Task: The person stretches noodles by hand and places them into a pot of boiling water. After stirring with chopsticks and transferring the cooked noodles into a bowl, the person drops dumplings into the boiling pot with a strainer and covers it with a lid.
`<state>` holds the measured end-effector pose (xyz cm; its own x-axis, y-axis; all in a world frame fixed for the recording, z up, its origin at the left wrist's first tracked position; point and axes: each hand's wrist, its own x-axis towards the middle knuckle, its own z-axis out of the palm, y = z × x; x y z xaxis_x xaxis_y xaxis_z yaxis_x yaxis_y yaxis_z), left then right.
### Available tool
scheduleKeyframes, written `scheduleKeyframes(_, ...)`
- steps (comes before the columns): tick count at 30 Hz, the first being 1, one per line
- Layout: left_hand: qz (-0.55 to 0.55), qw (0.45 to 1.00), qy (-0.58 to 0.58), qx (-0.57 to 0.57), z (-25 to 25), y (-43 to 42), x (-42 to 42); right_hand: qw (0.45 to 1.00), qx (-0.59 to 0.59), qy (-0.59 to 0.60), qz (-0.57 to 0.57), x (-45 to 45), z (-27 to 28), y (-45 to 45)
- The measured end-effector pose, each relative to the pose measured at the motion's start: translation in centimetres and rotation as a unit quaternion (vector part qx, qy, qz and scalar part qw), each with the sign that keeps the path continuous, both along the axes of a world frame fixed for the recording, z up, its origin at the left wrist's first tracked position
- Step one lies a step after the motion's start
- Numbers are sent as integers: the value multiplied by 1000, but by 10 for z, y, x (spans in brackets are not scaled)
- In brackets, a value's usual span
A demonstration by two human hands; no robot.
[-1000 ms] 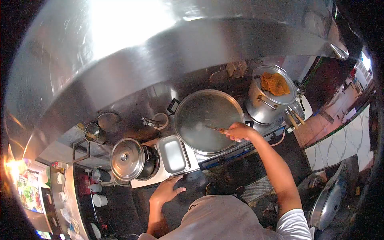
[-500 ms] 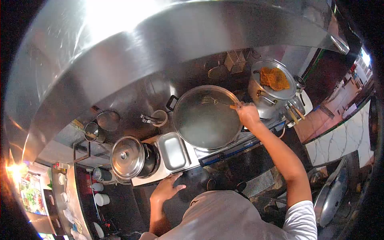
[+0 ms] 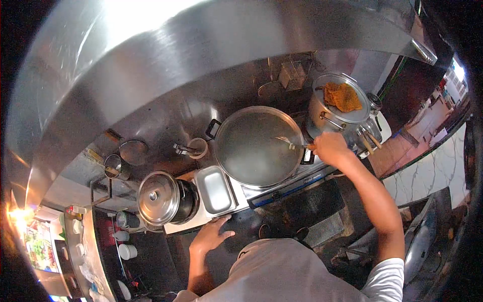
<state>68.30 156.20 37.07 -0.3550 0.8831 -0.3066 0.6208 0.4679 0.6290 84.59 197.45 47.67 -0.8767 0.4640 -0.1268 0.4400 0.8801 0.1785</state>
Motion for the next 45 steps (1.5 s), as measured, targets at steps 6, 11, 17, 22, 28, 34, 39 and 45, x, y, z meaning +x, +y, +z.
scheduleKeyframes(6, 4, 1000, 5, 1, -2, -3, 1, 990, -138, -23, -2, 3, 1, 10)
scheduleKeyframes(11, 6, 1000, 1, -1, -4, -8, 3, 966, -257, 0, -15, -2, -29, 15)
scheduleKeyframes(17, 7, 1000, -4, -1, -6, -11, 3, 921, -387, 2, -39, -24, -59, 7)
scheduleKeyframes(22, 0, 1000, 1, 18, -12, -16, 1, 892, -436, 67, -102, -40, -85, -1)
scheduleKeyframes(28, 20, 1000, -8, 2, -13, -27, 1, 957, -240, 159, -26, -38, -58, -10)
scheduleKeyframes(34, 8, 1000, -8, 13, -13, -23, -4, 970, -165, 172, -53, -24, -8, -9)
scheduleKeyframes(39, -8, 1000, -5, 25, -18, -12, -9, 957, -173, 215, -88, 10, 13, 11)
scheduleKeyframes(45, -38, 999, -3, 16, -19, 11, -9, 959, -153, 211, -113, 43, 31, 12)
